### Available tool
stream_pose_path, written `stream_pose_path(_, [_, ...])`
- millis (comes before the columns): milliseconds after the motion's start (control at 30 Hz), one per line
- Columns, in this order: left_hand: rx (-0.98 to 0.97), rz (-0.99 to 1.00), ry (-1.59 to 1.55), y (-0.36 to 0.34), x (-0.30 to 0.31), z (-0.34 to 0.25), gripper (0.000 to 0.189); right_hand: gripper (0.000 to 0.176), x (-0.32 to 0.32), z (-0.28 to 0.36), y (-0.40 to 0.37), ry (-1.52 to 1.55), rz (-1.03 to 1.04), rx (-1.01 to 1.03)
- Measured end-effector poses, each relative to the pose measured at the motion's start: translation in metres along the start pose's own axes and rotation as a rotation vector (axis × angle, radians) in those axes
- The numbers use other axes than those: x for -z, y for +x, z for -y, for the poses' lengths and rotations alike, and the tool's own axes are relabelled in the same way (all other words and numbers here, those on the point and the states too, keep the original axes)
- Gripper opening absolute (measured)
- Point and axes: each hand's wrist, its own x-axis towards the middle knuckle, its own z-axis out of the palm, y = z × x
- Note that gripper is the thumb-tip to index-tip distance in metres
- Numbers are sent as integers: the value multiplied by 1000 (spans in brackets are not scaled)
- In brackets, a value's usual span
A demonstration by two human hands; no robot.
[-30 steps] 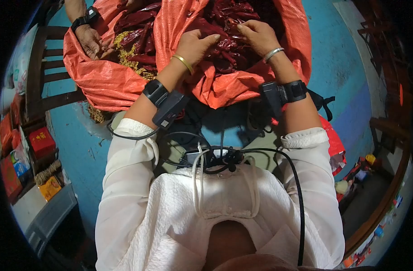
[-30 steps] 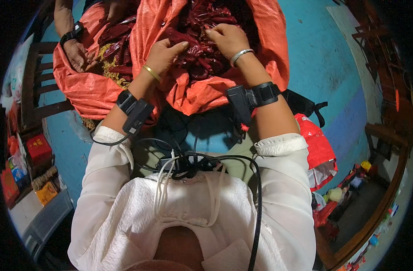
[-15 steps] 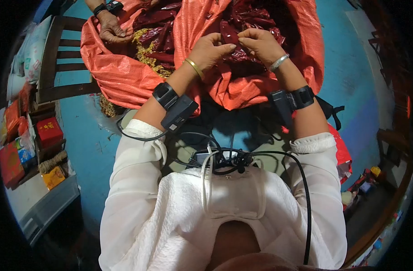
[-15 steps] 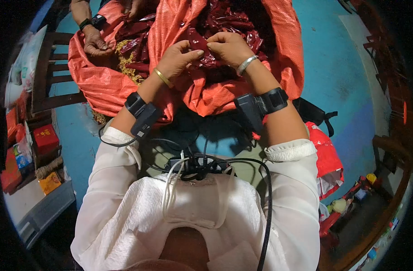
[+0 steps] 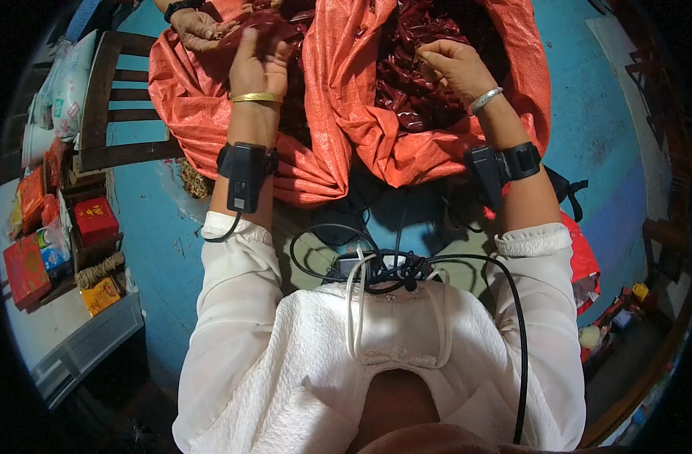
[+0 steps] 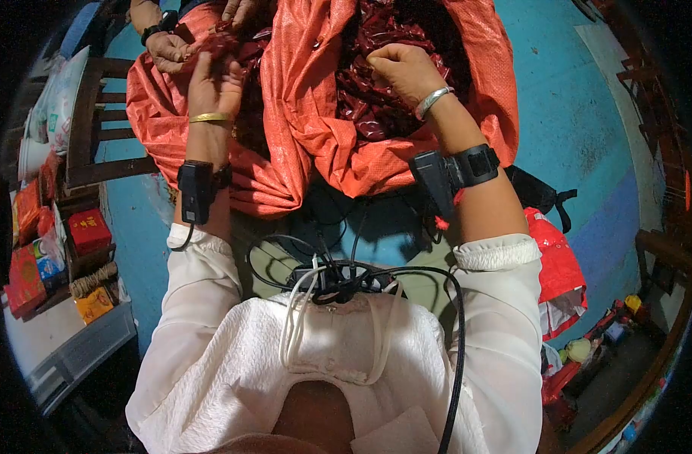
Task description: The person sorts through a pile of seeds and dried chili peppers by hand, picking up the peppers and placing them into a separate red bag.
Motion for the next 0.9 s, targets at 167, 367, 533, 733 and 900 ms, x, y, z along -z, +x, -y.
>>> stream_pose_path(167, [104, -53, -188, 6, 14, 4, 47, 19, 8, -25, 14, -210, -42, 51])
stream_pose_path(367, [236, 311, 440, -29, -25, 58, 32, 23, -16, -26, 10, -911, -35, 216])
stream_pose_path(533, [421, 316, 628, -38, -21, 96, 33, 25, -37, -23, 10, -1161, -49, 158])
stream_pose_path(733, [290, 343, 893, -26, 2, 114, 36, 21, -27, -31, 21, -1237, -44, 102])
stream_pose_path(900, [162, 432, 1035, -16, 8, 120, 40, 20, 13, -29, 17, -1220, -220, -30])
